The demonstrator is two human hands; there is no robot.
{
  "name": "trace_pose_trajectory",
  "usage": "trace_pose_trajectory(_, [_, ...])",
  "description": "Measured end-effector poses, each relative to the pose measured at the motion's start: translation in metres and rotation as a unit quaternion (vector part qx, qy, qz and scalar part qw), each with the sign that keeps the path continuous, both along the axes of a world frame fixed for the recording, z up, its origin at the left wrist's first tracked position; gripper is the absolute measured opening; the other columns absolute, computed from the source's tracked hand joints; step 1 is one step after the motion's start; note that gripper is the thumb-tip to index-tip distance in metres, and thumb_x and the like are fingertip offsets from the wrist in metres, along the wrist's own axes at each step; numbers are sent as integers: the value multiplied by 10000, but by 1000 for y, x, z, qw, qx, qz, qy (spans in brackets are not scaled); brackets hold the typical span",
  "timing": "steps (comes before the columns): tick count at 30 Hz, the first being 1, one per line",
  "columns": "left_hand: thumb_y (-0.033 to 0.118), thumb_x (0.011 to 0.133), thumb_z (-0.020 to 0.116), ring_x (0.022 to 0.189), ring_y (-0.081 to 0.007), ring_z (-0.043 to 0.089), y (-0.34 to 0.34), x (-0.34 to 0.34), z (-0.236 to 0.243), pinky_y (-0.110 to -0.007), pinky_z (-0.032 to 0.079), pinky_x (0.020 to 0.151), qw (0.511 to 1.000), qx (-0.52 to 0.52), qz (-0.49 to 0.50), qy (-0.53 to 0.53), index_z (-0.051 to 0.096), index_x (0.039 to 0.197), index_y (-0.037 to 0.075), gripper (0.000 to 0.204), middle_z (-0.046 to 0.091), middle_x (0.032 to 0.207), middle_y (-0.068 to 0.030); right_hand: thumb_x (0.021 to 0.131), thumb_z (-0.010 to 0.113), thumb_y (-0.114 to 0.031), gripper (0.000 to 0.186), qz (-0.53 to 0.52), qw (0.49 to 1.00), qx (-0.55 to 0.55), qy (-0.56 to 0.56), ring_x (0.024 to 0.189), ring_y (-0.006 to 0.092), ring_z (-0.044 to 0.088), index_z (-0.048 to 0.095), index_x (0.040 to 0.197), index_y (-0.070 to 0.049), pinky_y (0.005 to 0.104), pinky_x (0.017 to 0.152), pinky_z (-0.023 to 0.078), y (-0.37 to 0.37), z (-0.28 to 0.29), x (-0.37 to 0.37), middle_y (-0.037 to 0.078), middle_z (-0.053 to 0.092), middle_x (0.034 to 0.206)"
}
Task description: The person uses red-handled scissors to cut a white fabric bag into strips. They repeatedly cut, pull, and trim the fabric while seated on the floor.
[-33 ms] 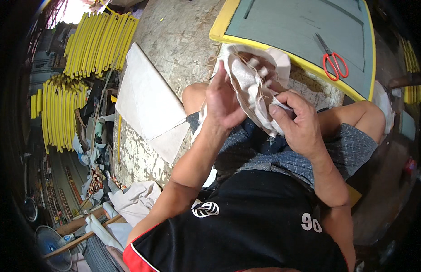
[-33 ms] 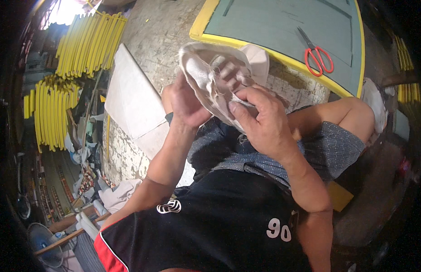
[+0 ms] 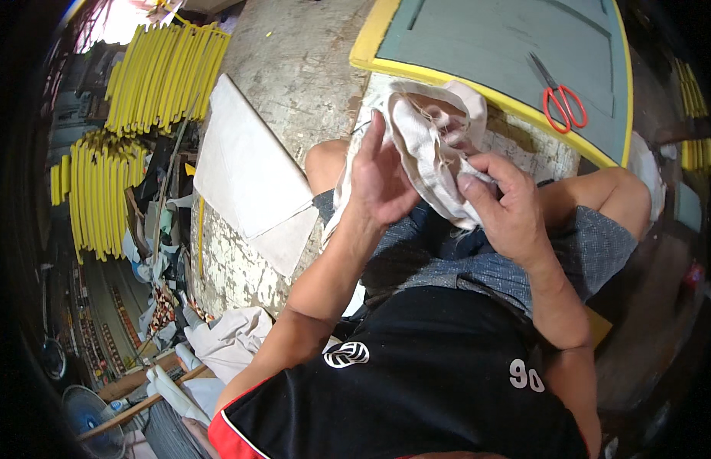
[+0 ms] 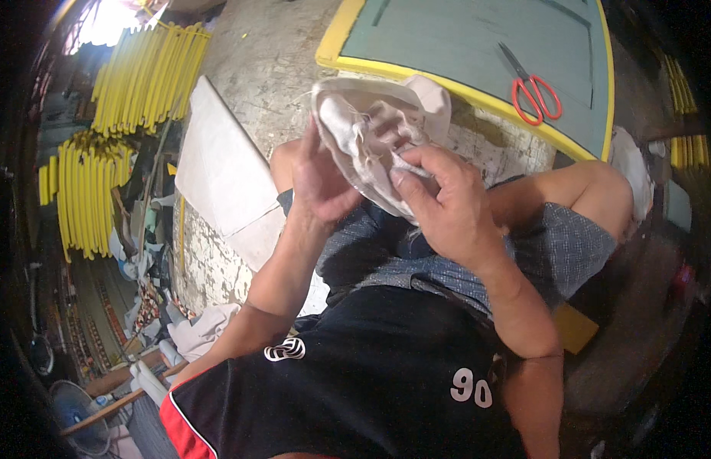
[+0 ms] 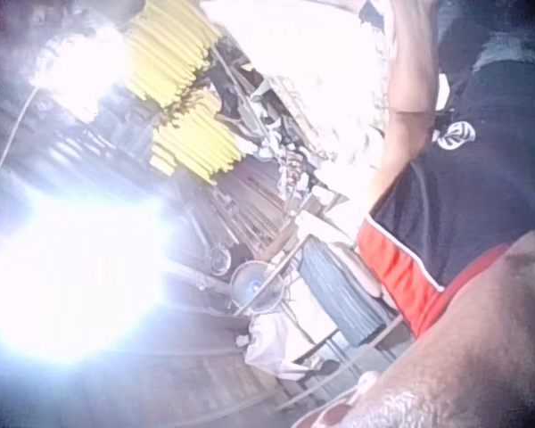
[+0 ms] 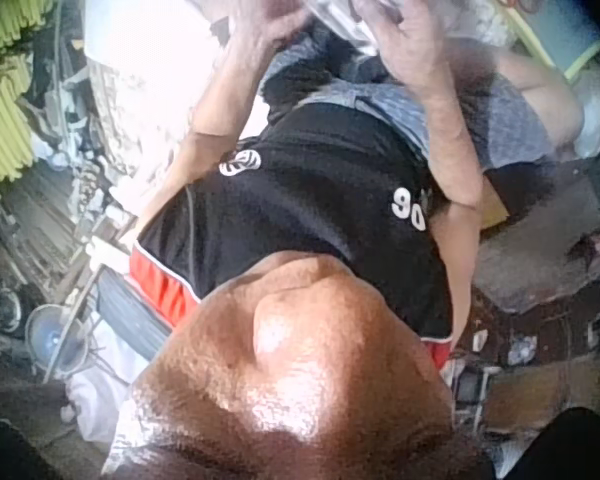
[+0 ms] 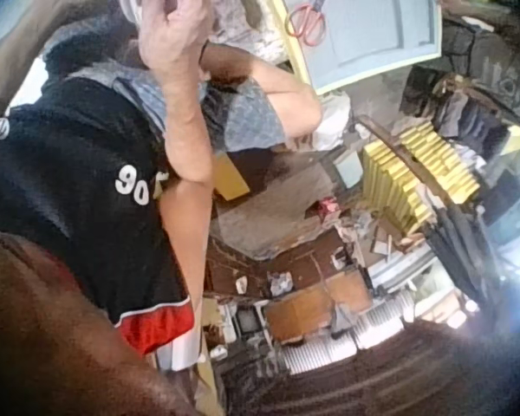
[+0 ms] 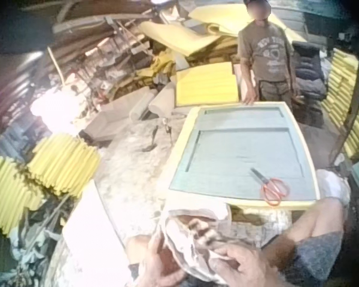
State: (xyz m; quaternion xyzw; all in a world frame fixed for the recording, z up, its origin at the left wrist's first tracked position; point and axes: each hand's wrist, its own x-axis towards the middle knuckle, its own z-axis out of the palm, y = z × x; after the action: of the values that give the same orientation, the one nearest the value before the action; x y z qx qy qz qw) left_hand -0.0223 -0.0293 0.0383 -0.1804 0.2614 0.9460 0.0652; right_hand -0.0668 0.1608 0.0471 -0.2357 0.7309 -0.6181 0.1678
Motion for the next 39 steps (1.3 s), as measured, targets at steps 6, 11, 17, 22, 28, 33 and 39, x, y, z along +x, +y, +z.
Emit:
trace_pose_trajectory(6, [477,1006,492,989,-176,656,26,31,-28,-344,530,846,980,-180,-42,-72,600,1216,65,475,674,1119,-87,931,624,-83,188,20,998,9,-66,836,147,653,635,1086,23,293,744,512,13,-19,-2,122,696,920])
trace_pose_trajectory(11, [247,1051,477,1012,-176,648,30,14,-29,-333,534,885,990,-138,32,-16,579,1215,45,279,661,1142,-103,956,559,-29,326,50,966,-84,-240,909,78,596,548,1282,-12,248,810,494,11,-23,-9,78,681,997])
trace_pose_trajectory(17, [227,1031,520,1048,-174,636,33,25,-33,-348,525,904,974,-198,-107,-30,541,1281,-10,345,660,1150,-96,965,527,-16,435,51,944,-141,-295,996,100,586,475,1397,-41,237,849,488,17,-24,-15,100,640,1138])
trace_pose_trajectory(22, [228,1029,528,858,-170,670,37,26,-17,-324,557,758,988,-128,-63,-54,596,1182,-1,284,684,984,-90,918,632,-83,459,93,983,-34,-153,1052,158,597,512,1359,-50,308,906,487,28,-24,-20,115,605,1198])
trace_pose_trajectory(28, [331,1041,498,456,-94,543,24,25,2,-246,442,403,970,-179,-123,-108,626,966,41,326,615,662,-32,819,603,16,339,59,958,159,230,1035,343,618,654,1146,-58,414,896,491,49,-2,-22,144,596,1159])
trace_pose_trajectory(33, [345,1046,480,512,-98,562,34,28,-14,-234,433,447,954,-212,-174,-119,636,956,22,369,666,724,-72,899,640,-162,126,54,970,148,186,816,331,647,671,938,-46,419,719,518,36,-3,-14,140,627,885])
trace_pose_trajectory(39, [351,1043,492,609,-119,619,-1,31,-1,-256,512,541,907,-366,-204,-38,640,992,10,375,646,751,-62,908,628,-135,144,83,938,187,279,718,354,613,629,827,-16,400,645,507,73,-24,-50,152,587,738])
